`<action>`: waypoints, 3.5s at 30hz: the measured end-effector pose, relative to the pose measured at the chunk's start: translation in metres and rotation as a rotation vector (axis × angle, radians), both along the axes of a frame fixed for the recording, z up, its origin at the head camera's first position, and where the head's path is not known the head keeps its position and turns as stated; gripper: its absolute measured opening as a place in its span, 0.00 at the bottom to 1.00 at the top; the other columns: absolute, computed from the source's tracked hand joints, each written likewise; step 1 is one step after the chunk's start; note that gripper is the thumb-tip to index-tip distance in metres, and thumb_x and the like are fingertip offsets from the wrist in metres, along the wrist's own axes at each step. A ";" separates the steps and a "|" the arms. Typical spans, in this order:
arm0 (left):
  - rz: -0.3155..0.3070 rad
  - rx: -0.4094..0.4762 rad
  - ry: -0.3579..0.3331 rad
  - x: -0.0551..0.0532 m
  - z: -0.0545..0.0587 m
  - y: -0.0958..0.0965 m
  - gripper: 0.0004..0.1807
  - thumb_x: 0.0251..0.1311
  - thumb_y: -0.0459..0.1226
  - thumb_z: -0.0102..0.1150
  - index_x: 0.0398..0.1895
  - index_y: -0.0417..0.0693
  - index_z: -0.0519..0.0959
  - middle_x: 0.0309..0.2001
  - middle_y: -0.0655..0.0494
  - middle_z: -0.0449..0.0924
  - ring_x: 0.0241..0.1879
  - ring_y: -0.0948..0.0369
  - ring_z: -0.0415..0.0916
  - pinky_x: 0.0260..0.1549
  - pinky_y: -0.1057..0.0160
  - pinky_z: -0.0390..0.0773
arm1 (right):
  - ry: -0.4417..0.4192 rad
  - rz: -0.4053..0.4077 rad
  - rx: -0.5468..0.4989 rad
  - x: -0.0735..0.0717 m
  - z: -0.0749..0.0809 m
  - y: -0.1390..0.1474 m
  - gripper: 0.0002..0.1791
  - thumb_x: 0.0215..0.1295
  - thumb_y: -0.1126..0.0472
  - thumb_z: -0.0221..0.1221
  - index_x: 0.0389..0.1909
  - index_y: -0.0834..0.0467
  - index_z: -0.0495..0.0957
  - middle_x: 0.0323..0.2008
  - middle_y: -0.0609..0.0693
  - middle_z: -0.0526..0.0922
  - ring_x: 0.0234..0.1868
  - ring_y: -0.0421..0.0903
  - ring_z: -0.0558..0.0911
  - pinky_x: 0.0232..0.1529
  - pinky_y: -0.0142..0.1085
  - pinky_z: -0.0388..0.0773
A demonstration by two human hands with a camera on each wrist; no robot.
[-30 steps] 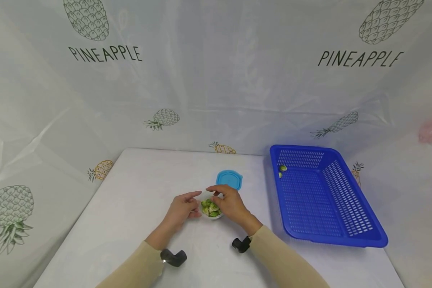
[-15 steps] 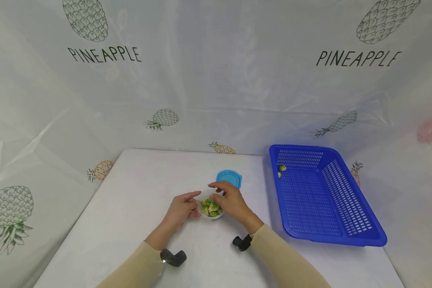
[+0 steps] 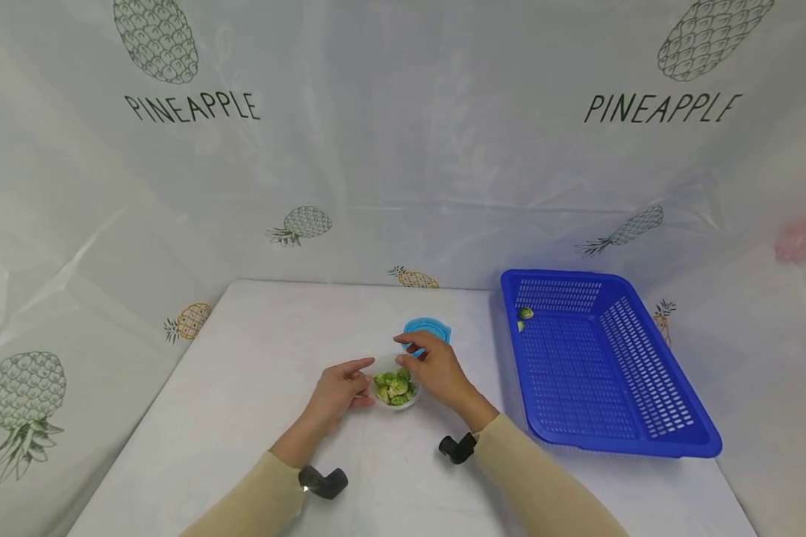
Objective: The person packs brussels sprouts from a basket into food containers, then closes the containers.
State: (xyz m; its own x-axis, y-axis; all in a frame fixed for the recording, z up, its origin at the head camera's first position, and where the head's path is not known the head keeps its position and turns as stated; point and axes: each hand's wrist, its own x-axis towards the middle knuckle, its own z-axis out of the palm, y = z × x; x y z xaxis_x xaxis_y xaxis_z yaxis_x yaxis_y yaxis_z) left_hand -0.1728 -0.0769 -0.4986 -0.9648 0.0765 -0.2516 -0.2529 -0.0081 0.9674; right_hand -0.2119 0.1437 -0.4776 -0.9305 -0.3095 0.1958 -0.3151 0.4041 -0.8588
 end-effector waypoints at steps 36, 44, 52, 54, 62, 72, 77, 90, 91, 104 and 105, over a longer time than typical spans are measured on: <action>0.016 -0.011 -0.002 -0.001 -0.006 0.000 0.24 0.72 0.27 0.59 0.70 0.38 0.77 0.33 0.54 0.74 0.30 0.61 0.80 0.32 0.63 0.91 | 0.015 -0.215 0.230 -0.041 0.099 0.170 0.30 0.79 0.45 0.59 0.75 0.56 0.73 0.71 0.64 0.74 0.70 0.68 0.73 0.60 0.66 0.77; 0.018 -0.032 -0.005 0.001 -0.008 0.001 0.24 0.72 0.28 0.59 0.70 0.37 0.77 0.33 0.54 0.74 0.30 0.62 0.79 0.32 0.63 0.91 | -0.014 -0.221 0.322 -0.057 0.076 0.199 0.30 0.81 0.48 0.57 0.76 0.57 0.71 0.70 0.68 0.73 0.70 0.71 0.71 0.58 0.69 0.76; 0.030 -0.037 -0.005 0.001 -0.009 0.002 0.23 0.72 0.28 0.59 0.69 0.38 0.78 0.33 0.54 0.74 0.29 0.62 0.79 0.33 0.63 0.91 | -0.077 -0.169 0.366 -0.071 0.056 0.211 0.30 0.81 0.52 0.57 0.77 0.59 0.68 0.73 0.69 0.70 0.72 0.73 0.67 0.63 0.71 0.73; 0.032 -0.044 -0.005 0.001 -0.008 0.002 0.23 0.72 0.28 0.59 0.69 0.39 0.78 0.33 0.54 0.74 0.29 0.62 0.79 0.33 0.62 0.91 | -0.092 -0.154 0.367 -0.074 0.052 0.214 0.30 0.82 0.52 0.57 0.78 0.60 0.67 0.74 0.69 0.68 0.73 0.73 0.66 0.64 0.71 0.73; 0.032 -0.048 -0.004 0.002 -0.005 0.002 0.23 0.72 0.28 0.60 0.69 0.39 0.78 0.33 0.53 0.73 0.28 0.62 0.79 0.33 0.62 0.91 | -0.100 -0.116 0.378 -0.090 0.030 0.224 0.28 0.80 0.57 0.58 0.76 0.61 0.70 0.76 0.69 0.65 0.74 0.74 0.65 0.66 0.73 0.70; 0.030 -0.053 -0.001 0.000 -0.005 0.002 0.23 0.72 0.28 0.60 0.69 0.40 0.79 0.34 0.53 0.74 0.28 0.62 0.79 0.34 0.63 0.91 | -0.090 -0.076 0.415 -0.108 0.006 0.234 0.26 0.78 0.63 0.59 0.73 0.64 0.72 0.73 0.73 0.67 0.73 0.76 0.64 0.67 0.74 0.68; 0.032 -0.040 0.003 0.000 -0.005 0.002 0.23 0.72 0.28 0.60 0.69 0.39 0.79 0.33 0.53 0.74 0.28 0.62 0.79 0.33 0.63 0.91 | -0.104 -0.070 0.422 -0.113 0.002 0.234 0.26 0.77 0.64 0.59 0.73 0.65 0.72 0.73 0.74 0.66 0.73 0.77 0.63 0.68 0.75 0.64; 0.039 -0.060 0.002 0.000 -0.004 0.004 0.23 0.73 0.30 0.61 0.69 0.41 0.79 0.34 0.53 0.74 0.27 0.62 0.79 0.31 0.64 0.91 | -0.117 -0.038 0.443 -0.122 -0.015 0.234 0.26 0.74 0.65 0.61 0.70 0.69 0.73 0.68 0.76 0.72 0.69 0.78 0.68 0.68 0.73 0.67; 0.039 -0.059 0.002 0.000 -0.004 0.004 0.23 0.73 0.30 0.61 0.69 0.41 0.79 0.34 0.53 0.74 0.27 0.62 0.79 0.31 0.64 0.91 | -0.121 -0.039 0.446 -0.122 -0.016 0.234 0.26 0.73 0.65 0.61 0.69 0.70 0.73 0.67 0.76 0.73 0.68 0.78 0.69 0.67 0.73 0.68; 0.019 -0.043 0.015 0.004 -0.001 0.003 0.23 0.74 0.29 0.58 0.70 0.40 0.77 0.34 0.53 0.74 0.30 0.61 0.78 0.33 0.62 0.91 | -0.143 -0.018 0.424 -0.111 -0.017 0.243 0.29 0.72 0.69 0.60 0.71 0.73 0.70 0.66 0.76 0.74 0.67 0.76 0.71 0.67 0.71 0.71; 0.019 -0.043 0.015 0.004 -0.001 0.003 0.23 0.74 0.29 0.58 0.70 0.40 0.77 0.34 0.53 0.74 0.30 0.61 0.78 0.33 0.62 0.91 | -0.142 -0.018 0.428 -0.110 -0.018 0.244 0.29 0.72 0.69 0.61 0.71 0.73 0.70 0.65 0.76 0.74 0.67 0.76 0.72 0.66 0.70 0.72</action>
